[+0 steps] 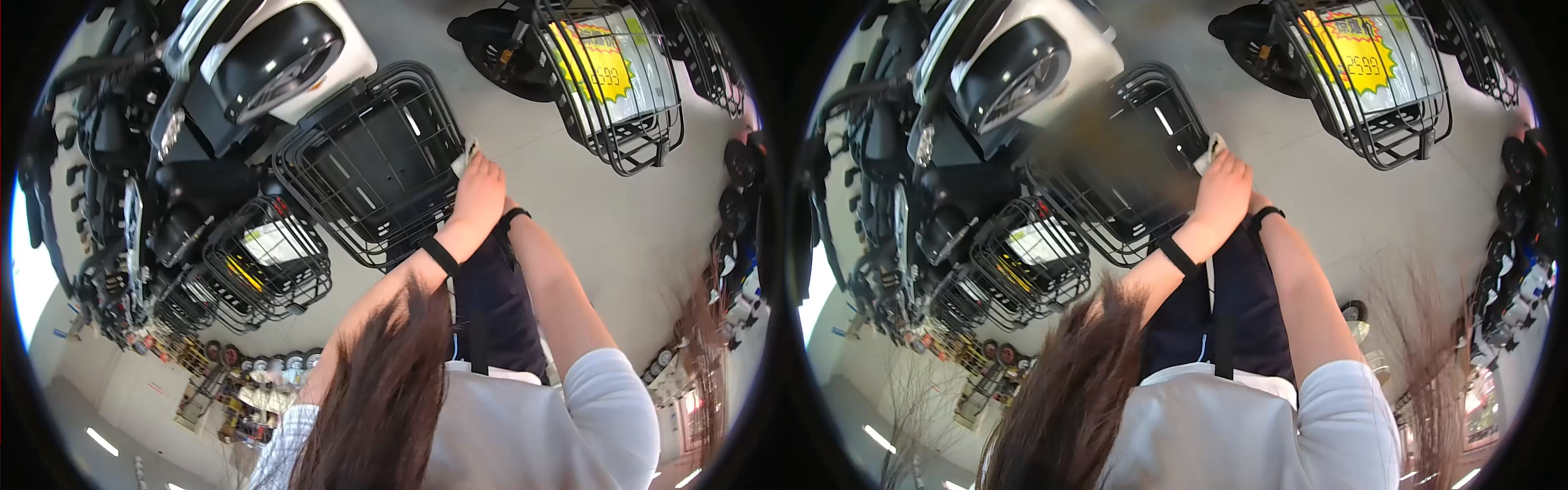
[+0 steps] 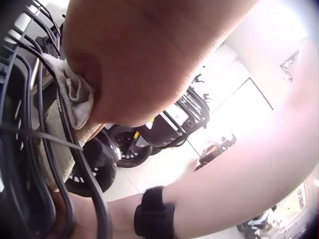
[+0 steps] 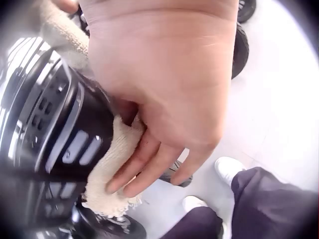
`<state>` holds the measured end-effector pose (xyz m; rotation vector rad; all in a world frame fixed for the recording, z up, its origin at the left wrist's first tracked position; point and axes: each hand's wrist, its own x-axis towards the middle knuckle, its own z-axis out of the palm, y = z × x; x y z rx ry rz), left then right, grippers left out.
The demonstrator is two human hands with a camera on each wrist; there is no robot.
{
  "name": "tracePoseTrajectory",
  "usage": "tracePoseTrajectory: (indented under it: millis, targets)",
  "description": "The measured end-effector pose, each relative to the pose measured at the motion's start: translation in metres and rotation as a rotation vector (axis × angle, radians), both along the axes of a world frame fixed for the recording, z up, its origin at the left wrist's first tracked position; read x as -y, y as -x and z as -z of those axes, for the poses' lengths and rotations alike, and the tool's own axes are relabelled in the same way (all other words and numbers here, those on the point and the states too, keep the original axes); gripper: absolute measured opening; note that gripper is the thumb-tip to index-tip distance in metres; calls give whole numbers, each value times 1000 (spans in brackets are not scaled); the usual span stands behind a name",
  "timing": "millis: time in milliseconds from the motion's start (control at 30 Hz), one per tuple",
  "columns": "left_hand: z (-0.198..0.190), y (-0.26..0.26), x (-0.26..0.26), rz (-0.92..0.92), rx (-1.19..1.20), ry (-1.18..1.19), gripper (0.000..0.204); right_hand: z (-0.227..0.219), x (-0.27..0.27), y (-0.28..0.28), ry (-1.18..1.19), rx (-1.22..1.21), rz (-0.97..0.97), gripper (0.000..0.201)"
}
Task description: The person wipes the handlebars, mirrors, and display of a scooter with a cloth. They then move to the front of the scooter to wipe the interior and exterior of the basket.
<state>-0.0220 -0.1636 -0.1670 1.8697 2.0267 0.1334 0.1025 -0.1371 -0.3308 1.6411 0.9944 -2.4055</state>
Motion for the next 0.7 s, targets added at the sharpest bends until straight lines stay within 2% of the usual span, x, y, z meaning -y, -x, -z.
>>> tracePoseTrajectory:
  millis: [67,167,233,300,367,400,500,533,567,633,700]
  targets:
    - [9,-18,20,20,54,-23,28,-15,5,-20,-45,31,15,47]
    - [-18,-15,44,2,194,-129,33,-36,10,-37,-96,79,19,47]
    - [-42,7,56,-18,249,-88,38,-43,9,-38,-127,99,32,47]
    - [-63,37,69,-103,365,-239,41,-59,5,-24,-146,109,31,47]
    - [-74,70,82,-118,332,-312,44,-84,-9,1,-368,4,91,44]
    - [-79,87,89,-93,310,-264,46,-83,-11,7,-397,-1,79,43]
    - [-65,117,121,-114,300,-196,51,-99,-4,18,-421,47,14,46]
    - [-63,123,131,-64,297,-208,52,-101,3,16,-407,49,101,46]
    - [-62,121,137,-82,296,-218,52,-108,9,12,-415,45,83,46]
    - [-60,116,148,-117,398,-272,51,-131,25,2,-558,47,87,43]
    - [-57,106,153,-174,415,-311,50,-141,37,-25,-694,130,-104,40]
